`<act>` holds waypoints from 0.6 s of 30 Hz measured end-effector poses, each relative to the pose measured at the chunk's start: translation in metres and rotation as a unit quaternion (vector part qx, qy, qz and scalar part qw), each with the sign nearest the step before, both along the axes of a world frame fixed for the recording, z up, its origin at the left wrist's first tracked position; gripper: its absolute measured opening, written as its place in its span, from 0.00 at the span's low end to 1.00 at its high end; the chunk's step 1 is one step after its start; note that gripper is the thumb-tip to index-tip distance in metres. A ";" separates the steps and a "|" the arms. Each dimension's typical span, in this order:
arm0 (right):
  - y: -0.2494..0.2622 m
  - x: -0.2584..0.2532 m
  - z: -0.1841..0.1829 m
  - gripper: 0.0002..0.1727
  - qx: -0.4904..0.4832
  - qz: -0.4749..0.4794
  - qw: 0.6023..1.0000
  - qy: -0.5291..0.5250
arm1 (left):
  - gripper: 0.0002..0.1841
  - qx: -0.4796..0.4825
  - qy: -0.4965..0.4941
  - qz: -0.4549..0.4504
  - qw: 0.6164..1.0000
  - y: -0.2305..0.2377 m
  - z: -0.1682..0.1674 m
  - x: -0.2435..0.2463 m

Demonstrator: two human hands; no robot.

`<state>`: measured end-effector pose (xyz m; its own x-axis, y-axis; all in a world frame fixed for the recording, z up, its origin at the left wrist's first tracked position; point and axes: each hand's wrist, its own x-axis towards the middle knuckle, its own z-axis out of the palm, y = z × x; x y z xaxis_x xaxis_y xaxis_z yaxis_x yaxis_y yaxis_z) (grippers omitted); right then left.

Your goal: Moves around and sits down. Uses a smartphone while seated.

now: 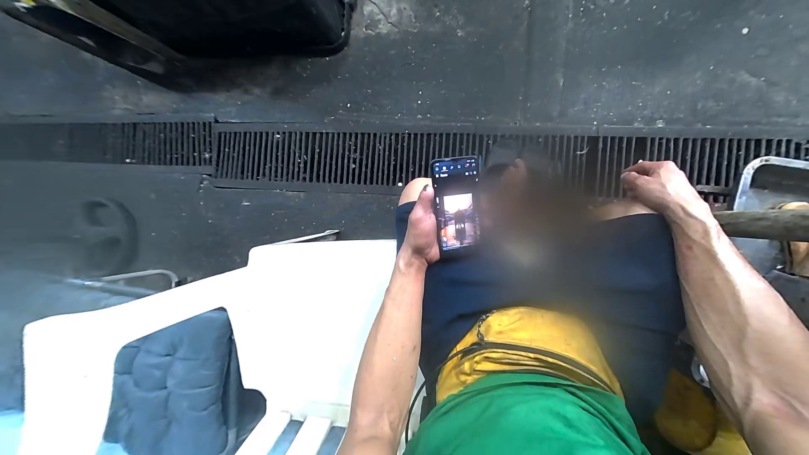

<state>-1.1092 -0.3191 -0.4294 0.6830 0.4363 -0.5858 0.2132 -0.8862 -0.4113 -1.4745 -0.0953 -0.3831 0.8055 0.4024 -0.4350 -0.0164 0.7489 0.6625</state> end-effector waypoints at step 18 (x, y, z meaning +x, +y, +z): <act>0.000 0.001 0.000 0.20 0.000 0.004 1.000 0.000 | 0.36 0.025 0.016 0.011 0.999 -0.002 0.005 0.000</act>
